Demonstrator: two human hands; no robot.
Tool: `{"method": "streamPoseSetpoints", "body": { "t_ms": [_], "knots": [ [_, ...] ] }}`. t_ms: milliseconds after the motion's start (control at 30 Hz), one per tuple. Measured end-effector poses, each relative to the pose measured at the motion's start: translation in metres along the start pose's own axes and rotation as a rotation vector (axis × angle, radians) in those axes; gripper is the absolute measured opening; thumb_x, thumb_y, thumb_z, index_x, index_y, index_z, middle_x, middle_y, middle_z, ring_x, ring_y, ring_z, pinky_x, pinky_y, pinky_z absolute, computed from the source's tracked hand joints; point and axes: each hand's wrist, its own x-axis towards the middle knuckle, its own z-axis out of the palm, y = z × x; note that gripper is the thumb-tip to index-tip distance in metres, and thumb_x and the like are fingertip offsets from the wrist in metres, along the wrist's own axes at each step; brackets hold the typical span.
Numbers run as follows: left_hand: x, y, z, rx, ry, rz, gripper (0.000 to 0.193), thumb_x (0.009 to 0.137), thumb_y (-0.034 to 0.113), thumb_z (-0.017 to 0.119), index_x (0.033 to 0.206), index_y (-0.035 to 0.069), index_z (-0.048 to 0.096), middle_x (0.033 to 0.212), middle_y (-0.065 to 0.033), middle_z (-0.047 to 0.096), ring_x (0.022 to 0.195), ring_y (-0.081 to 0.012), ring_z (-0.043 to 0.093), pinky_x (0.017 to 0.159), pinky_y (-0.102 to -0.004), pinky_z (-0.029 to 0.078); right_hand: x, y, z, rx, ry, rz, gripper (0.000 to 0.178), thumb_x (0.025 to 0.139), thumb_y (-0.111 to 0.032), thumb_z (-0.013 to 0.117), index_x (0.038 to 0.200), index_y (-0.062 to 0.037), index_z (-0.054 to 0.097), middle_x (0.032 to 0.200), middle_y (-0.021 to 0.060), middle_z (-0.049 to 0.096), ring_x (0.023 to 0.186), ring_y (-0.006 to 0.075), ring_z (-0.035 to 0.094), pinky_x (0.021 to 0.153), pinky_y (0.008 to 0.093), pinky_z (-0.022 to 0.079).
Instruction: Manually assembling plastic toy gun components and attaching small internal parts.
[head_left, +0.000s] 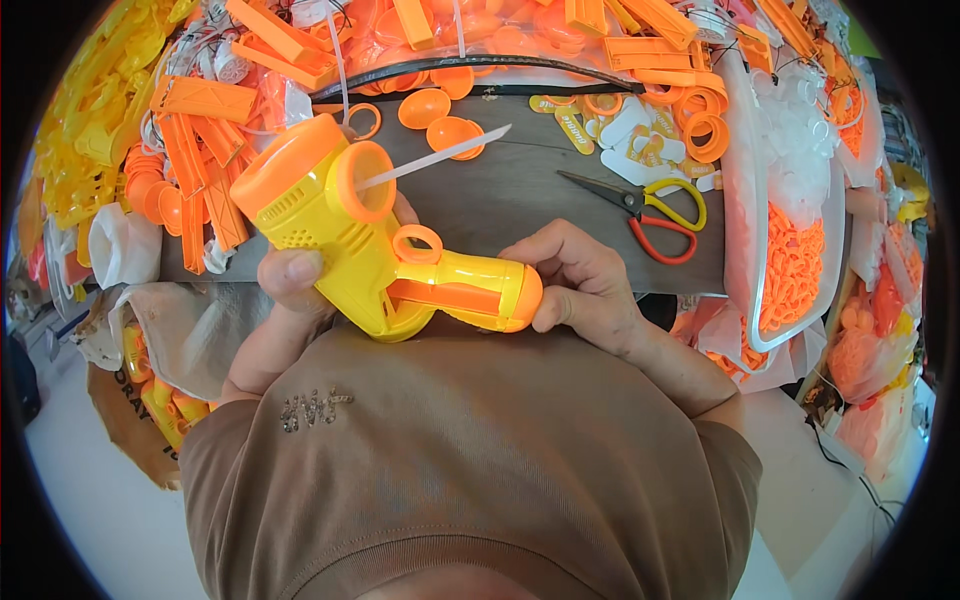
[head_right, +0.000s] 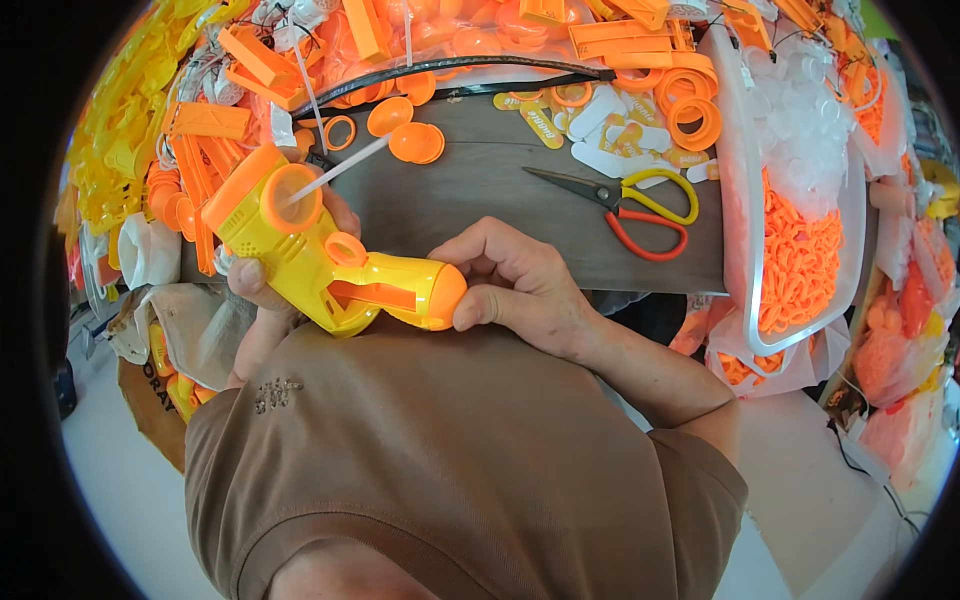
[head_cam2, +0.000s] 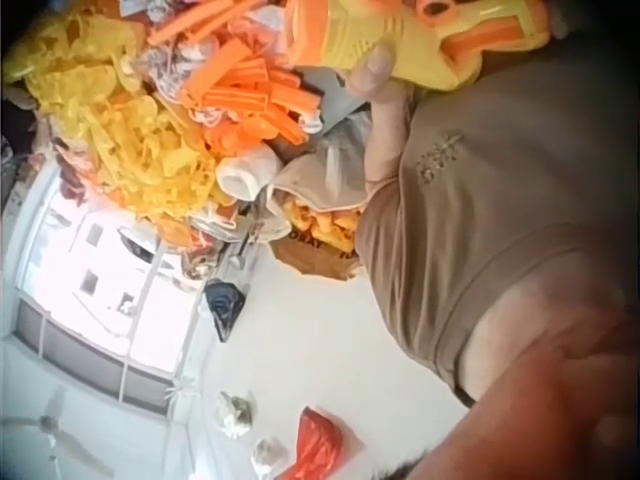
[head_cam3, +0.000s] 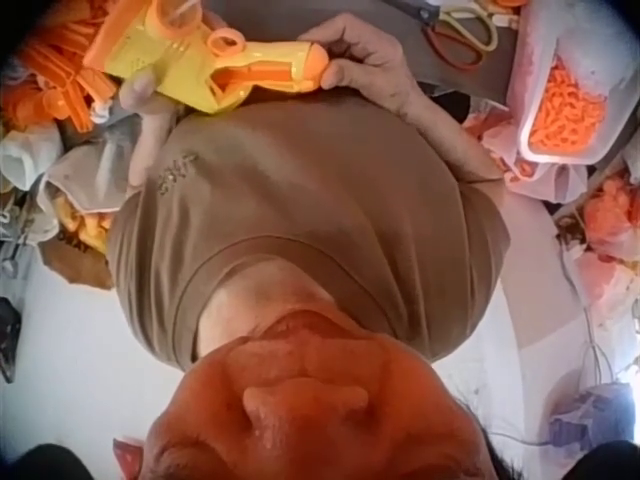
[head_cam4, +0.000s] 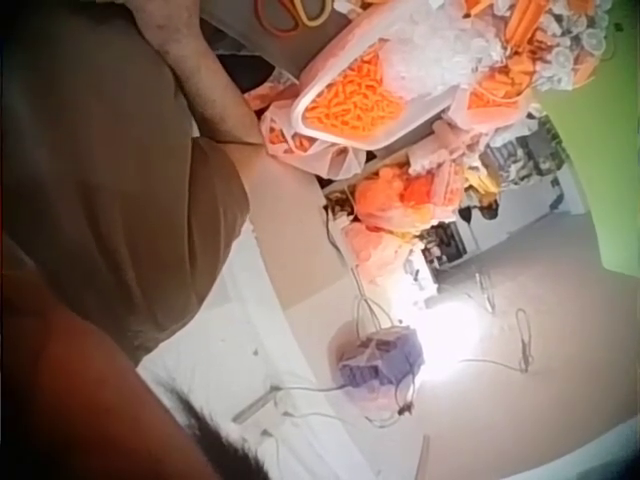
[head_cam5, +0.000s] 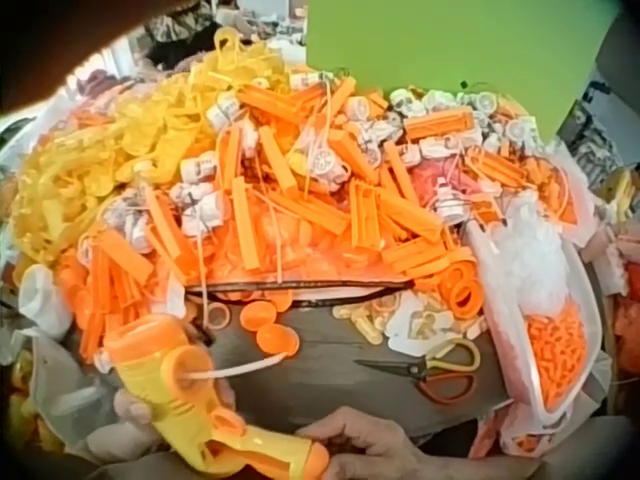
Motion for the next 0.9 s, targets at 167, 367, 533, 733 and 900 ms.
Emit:
{"method": "streamPoseSetpoints", "body": {
  "t_ms": [167, 367, 533, 733, 900],
  "knots": [
    [0.004, 0.001, -0.004, -0.028, -0.040, -0.002, 0.089, 0.057, 0.048, 0.068, 0.125, -0.001, 0.039, 0.094, -0.0206, 0.057, 0.066, -0.0273, 0.060, 0.052, -0.0350, 0.052, 0.005, -0.002, 0.002, 0.059, -0.024, 0.000, 0.050, 0.078, -0.026, 0.071, 0.111, 0.0032, 0.047, 0.110, 0.0181, 0.060, 0.092, 0.0220, 0.064, 0.079, 0.0342, 0.054],
    [0.010, -0.001, -0.002, -0.053, -0.049, 0.038, 0.083, 0.062, 0.046, 0.065, 0.124, -0.002, 0.040, 0.094, -0.0210, 0.057, 0.074, -0.0284, 0.061, 0.060, -0.0368, 0.053, 0.013, 0.001, -0.005, 0.153, -0.039, 0.013, 0.049, 0.082, -0.029, 0.067, 0.111, 0.0045, 0.046, 0.106, 0.0184, 0.061, 0.082, 0.0254, 0.067, 0.074, 0.0398, 0.056],
    [0.032, 0.004, -0.005, -0.158, 0.075, 0.047, 0.055, 0.074, 0.022, 0.058, 0.121, -0.004, 0.046, 0.105, -0.0182, 0.059, 0.087, -0.0242, 0.063, 0.075, -0.0357, 0.054, 0.027, -0.015, -0.006, 0.019, 0.150, -0.006, 0.044, 0.090, -0.024, 0.059, 0.118, 0.0069, 0.044, 0.102, 0.0179, 0.060, 0.075, 0.0248, 0.066, 0.071, 0.0385, 0.057],
    [0.038, 0.015, -0.001, -0.095, 0.001, 0.132, 0.052, 0.072, 0.018, 0.061, 0.117, -0.005, 0.050, 0.099, -0.0155, 0.063, 0.084, -0.0220, 0.064, 0.073, -0.0330, 0.054, 0.027, -0.028, 0.002, -0.327, 0.183, -0.005, 0.031, 0.090, -0.006, 0.050, 0.117, 0.0084, 0.046, 0.092, 0.0164, 0.063, 0.071, 0.0211, 0.065, 0.066, 0.0287, 0.053],
    [0.044, 0.021, 0.006, 0.178, -0.087, 0.088, 0.054, 0.067, 0.012, 0.071, 0.115, -0.003, 0.052, 0.099, -0.0122, 0.064, 0.086, -0.0183, 0.064, 0.074, -0.0312, 0.052, 0.022, -0.029, -0.016, -0.798, 0.148, 0.075, 0.031, 0.091, -0.006, 0.049, 0.119, 0.0048, 0.047, 0.088, 0.0131, 0.063, 0.065, 0.0174, 0.062, 0.063, 0.0271, 0.050]
  ]
}}
